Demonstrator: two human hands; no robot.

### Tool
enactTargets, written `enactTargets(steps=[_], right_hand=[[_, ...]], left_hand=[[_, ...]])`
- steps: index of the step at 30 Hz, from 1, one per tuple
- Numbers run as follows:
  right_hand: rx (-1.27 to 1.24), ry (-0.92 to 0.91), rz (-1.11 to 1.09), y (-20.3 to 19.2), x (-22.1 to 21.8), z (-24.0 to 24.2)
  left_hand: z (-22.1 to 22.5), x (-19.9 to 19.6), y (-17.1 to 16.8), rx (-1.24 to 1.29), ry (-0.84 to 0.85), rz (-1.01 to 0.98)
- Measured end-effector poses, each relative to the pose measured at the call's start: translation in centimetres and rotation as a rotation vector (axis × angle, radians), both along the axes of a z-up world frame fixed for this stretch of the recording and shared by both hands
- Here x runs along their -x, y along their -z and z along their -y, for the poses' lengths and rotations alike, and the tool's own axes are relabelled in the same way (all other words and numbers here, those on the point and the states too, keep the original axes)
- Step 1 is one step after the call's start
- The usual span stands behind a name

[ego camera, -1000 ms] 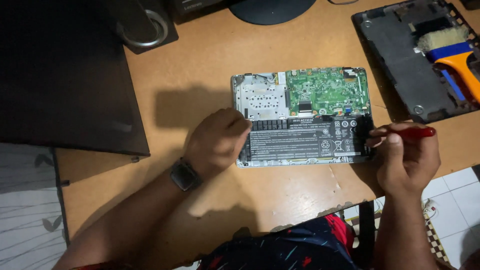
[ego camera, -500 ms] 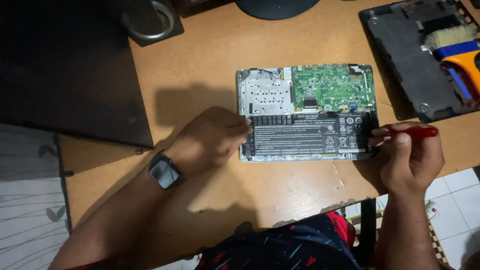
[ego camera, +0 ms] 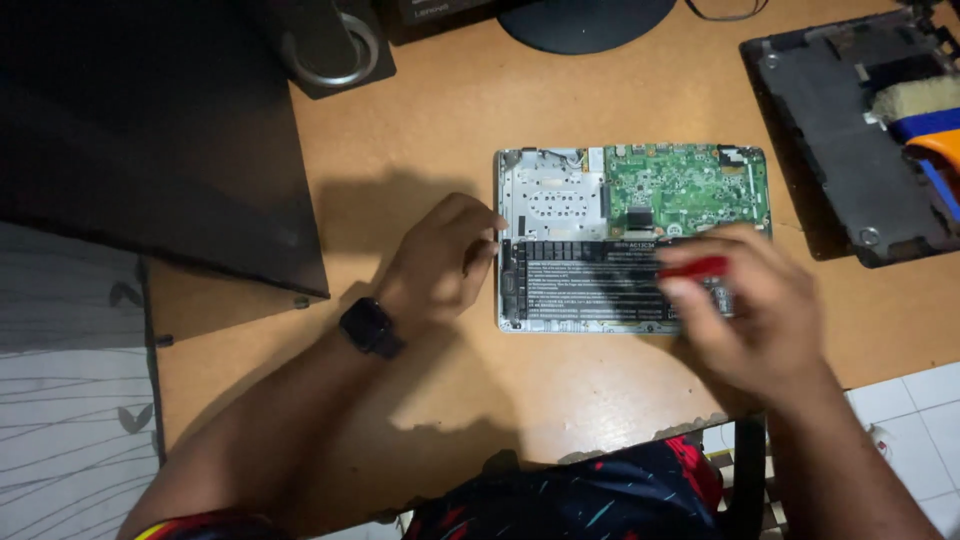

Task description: Removing an internal battery from a laptop using a screwdriver and a brush.

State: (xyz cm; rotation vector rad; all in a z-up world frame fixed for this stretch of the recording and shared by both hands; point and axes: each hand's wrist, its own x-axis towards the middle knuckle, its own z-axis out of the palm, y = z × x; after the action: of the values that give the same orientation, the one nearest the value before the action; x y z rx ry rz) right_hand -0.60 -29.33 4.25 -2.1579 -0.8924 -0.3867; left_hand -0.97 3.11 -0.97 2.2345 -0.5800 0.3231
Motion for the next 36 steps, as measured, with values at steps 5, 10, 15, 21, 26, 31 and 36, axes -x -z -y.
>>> enactTargets(steps=[5,10,15,21,26,31,36], right_hand=[[0.002,-0.256,-0.065,-1.5,-2.5,-5.5],[-0.151,-0.318,-0.137,-1.4,-4.4,-9.0],[-0.119,-0.332,-0.084,-0.9,-5.8,-9.7],[-0.087,-0.325,-0.107,-0.4,-6.3,-10.4],[-0.08,-0.284,-0.062,-0.1,-5.8,-10.6],[-0.108,-0.299,-0.059,-0.3,-5.4,-10.5],[-0.127,-0.305,-0.03,-0.3,-5.1,-10.4]], left_hand=[[0.5,0.3,-1.8,0.13,0.06,-0.013],[0.1,-0.8,-0.4,0.204,0.036,0.011],[-0.1,-1.1,0.0,0.287,0.137,-0.015],[0.5,-0.7,-1.9,0.285,0.13,-0.044],[0.7,-0.7,-2.2,0.258,0.12,-0.02],[0.9,-0.7,-2.9,0.237,0.123,-0.027],[1.1,-0.7,-2.7,0.217,0.08,-0.031]])
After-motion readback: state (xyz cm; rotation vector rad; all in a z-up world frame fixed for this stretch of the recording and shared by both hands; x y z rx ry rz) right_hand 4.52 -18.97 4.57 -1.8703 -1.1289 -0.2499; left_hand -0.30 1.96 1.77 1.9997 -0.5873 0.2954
